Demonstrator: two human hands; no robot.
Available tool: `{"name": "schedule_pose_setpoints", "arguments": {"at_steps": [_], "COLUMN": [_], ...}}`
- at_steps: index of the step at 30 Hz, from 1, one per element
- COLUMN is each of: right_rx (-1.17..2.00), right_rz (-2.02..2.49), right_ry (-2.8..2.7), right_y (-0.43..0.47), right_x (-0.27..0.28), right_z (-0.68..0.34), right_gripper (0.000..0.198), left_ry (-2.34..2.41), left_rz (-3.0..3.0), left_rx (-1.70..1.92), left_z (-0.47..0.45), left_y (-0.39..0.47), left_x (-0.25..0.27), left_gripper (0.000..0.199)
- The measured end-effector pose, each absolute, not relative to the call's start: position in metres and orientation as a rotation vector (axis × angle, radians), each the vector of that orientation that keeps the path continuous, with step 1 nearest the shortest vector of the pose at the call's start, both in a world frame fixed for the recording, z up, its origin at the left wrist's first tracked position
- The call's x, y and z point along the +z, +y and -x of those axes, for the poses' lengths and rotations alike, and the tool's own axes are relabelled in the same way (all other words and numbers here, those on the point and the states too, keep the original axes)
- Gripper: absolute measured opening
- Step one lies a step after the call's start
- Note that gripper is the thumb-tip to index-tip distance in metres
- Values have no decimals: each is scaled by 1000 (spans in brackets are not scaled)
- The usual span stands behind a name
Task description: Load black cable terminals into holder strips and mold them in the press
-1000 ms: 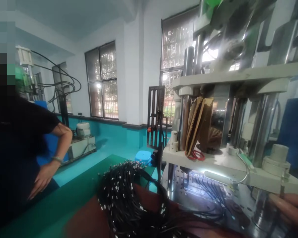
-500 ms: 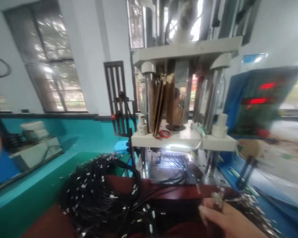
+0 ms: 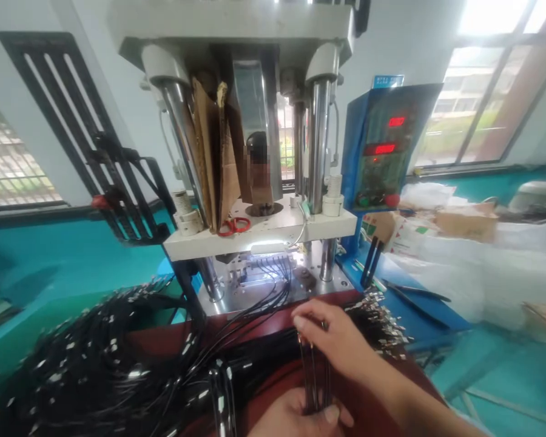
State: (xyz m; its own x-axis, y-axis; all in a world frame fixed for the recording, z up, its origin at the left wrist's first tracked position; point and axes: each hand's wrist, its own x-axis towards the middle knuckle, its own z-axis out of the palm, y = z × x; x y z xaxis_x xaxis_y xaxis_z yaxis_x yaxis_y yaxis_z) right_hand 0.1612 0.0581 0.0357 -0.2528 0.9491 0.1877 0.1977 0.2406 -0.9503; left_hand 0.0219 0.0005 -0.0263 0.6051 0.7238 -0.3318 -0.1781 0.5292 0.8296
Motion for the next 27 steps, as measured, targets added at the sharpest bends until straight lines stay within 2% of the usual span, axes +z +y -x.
{"name": "schedule_pose_setpoints", "arguments": {"at_steps": [7,9,11,12,14,17,23,27], "right_rx": [996,839,546,475,443,488,272,111], "right_rz": [1039,1072,1213,1268,1326,1332,1347,1338], "right_ry": [-2128,-2250,-2369,-2406,-2488,-2649,-2801,-2828], "right_y": [46,69,101,118,148,172,159,141], "right_x": [31,35,38,37,31,16,18,50], "right_z": [-158,-166,-170,-170,-165,-151,-153,-181], "right_gripper": [20,27,33,28,20,23,19,29], "left_ry": [758,783,817,837,877,929,957,985], "left_rz": [-581,-521,-471,-463,-468,-473,-532,-595], "left_rx": [679,760,846,883,931,973,1022,995], "left_z": [-26,-24,-21,-19,-17,-13,-8,-9], "left_y": [5,2,-3,-5,-10,-16,-24,-25], "left_x": [-26,-24,-19,-16,-9,-4,-3,-2], "left_gripper": [32,27,28,29,28,26,21,26]}}
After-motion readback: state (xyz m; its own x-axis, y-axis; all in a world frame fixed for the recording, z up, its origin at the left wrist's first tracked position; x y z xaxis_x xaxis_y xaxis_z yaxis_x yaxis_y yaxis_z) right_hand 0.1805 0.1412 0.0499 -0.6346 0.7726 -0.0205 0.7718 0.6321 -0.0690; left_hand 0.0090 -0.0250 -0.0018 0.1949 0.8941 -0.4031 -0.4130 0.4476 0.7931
